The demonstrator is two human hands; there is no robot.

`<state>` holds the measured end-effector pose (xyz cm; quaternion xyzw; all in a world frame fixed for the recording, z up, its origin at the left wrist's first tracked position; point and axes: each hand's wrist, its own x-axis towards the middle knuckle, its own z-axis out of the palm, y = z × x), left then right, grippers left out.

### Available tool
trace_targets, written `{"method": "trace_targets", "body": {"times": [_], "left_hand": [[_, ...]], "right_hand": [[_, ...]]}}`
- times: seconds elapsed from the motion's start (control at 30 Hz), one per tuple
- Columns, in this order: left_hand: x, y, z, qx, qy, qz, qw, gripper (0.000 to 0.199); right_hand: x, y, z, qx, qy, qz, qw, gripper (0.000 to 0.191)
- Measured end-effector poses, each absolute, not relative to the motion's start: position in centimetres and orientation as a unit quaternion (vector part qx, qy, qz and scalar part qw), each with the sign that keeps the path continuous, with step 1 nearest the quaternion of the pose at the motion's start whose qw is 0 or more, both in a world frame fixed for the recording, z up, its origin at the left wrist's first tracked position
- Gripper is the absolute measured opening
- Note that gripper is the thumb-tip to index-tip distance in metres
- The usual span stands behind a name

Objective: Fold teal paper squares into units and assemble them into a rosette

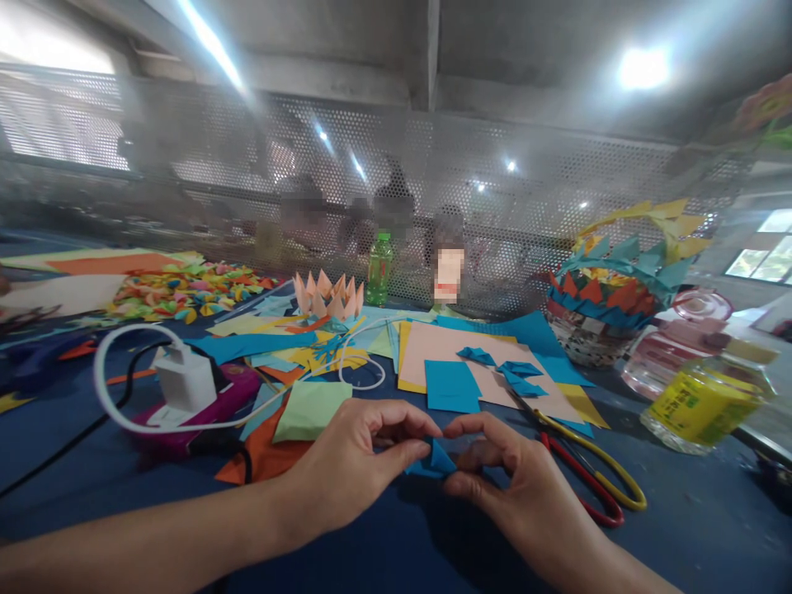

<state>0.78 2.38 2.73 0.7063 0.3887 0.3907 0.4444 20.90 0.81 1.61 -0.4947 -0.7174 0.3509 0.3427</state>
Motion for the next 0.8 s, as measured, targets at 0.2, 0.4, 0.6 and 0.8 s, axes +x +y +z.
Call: {"method": "trace_targets", "body": {"times": [0.2, 0.4, 0.6, 0.8], "left_hand": [[0.54, 2.36, 2.73, 0.722, 0.392, 0.391, 0.415, 0.015], [0.74, 1.88, 2.72, 0.738, 0.384, 0.385, 0.399, 0.017], [0.7, 1.93, 2.86, 0.729, 0.392, 0.374, 0.418, 0.045], [0.5, 2.28, 2.6, 0.741, 0.427, 0.299, 0.423, 0.016]], "right_hand": [[20.9, 0.68, 1.94, -0.477, -0.76, 0.307, 0.317, 0.018], [20.83, 0.62, 1.9, -0.451, -0.784, 0.281, 0.321, 0.019], [21.05, 0.96, 1.39, -0.476, -0.766, 0.254, 0.349, 0.026], [21.2, 0.93, 1.75, -0.475, -0.763, 0.238, 0.368, 0.025]]}}
